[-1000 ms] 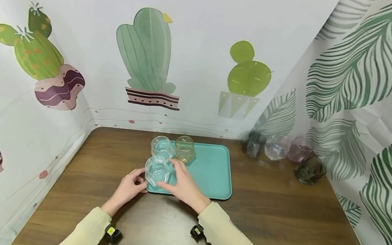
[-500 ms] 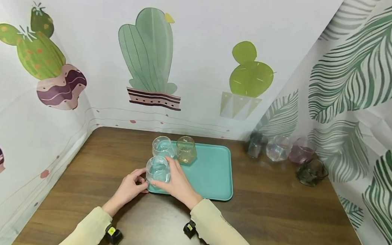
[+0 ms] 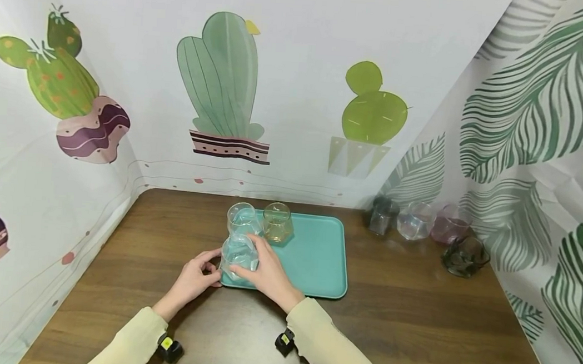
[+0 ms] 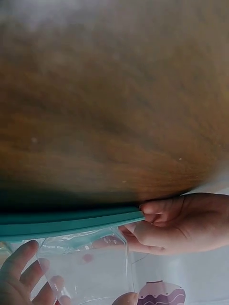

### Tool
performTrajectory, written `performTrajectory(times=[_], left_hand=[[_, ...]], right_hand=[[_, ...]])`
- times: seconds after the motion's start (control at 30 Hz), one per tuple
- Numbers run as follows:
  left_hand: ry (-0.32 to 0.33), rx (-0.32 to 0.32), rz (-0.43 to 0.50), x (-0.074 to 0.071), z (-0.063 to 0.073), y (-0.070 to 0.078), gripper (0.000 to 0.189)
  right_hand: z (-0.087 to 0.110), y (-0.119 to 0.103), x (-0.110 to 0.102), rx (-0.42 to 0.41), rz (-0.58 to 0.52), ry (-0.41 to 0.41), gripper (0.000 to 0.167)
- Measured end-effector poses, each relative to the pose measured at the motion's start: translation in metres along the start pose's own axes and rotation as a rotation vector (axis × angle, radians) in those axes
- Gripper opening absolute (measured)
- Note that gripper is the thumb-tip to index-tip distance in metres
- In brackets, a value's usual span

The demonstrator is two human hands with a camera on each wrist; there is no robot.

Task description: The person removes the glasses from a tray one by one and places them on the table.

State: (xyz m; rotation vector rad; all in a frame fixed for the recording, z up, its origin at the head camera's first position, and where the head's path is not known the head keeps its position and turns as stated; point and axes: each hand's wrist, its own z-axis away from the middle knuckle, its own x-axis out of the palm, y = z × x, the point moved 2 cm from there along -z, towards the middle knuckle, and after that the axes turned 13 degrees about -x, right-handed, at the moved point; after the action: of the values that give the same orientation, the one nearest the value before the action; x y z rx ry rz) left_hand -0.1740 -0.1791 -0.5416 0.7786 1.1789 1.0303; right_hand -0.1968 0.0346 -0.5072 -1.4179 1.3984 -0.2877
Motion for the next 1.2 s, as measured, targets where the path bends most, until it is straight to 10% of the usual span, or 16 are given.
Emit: performTrajectory(times=[1.2], left_hand=[[-0.01, -0.018, 0.014, 0.0, 0.0, -0.001, 0.062]], right_hand=[[0.049, 0.006, -0.068, 0.095, 0.036, 0.162, 0.072]])
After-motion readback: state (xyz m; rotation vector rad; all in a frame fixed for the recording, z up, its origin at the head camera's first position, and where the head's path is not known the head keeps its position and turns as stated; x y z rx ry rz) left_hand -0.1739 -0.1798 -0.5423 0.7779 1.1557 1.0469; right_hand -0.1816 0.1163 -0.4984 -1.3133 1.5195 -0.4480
